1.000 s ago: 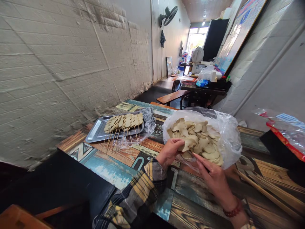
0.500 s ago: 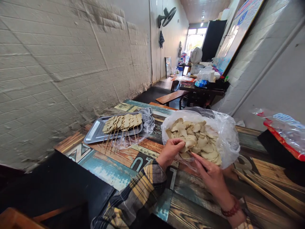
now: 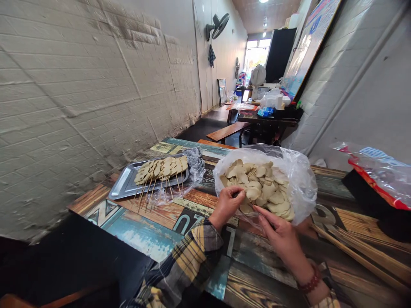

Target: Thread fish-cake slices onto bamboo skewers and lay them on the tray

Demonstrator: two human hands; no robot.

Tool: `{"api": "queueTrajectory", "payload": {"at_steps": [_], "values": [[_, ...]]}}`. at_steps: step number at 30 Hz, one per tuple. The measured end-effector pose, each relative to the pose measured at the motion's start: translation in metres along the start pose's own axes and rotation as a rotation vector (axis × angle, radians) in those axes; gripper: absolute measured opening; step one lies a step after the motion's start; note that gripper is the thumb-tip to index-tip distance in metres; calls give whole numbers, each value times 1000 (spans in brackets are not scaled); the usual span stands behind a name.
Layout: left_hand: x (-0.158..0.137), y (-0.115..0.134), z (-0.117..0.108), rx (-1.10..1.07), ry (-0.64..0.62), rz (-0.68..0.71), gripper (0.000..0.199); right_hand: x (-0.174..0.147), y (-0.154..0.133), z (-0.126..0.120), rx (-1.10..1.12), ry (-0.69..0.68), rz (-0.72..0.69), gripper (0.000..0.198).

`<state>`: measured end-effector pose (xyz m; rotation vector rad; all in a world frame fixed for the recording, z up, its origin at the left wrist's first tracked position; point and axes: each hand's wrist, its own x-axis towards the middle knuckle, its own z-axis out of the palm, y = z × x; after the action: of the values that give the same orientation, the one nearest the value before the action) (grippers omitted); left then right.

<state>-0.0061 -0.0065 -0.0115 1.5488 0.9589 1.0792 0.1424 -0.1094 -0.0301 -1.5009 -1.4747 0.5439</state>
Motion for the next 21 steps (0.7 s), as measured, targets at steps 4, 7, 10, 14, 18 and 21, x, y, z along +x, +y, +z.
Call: {"api": "queueTrajectory", "payload": {"at_steps": [4, 7, 10, 14, 18, 21], "values": [[1, -1, 0, 47, -18, 35, 25, 0, -5, 0, 25, -7, 64, 41], [1, 0, 0, 75, -33, 53, 26, -1, -6, 1, 78, -30, 102, 45], [0, 2, -1, 126, -29, 76, 28, -1, -6, 2, 106, -39, 118, 44], [1, 3, -1, 129, -48, 44, 30, -1, -4, 2, 118, -37, 132, 41], [1, 3, -1, 90, -87, 7, 31, 0, -4, 4, 151, -42, 151, 40], [0, 1, -1, 37, -138, -33, 32, 1, -7, 5, 195, -38, 165, 38]]}}
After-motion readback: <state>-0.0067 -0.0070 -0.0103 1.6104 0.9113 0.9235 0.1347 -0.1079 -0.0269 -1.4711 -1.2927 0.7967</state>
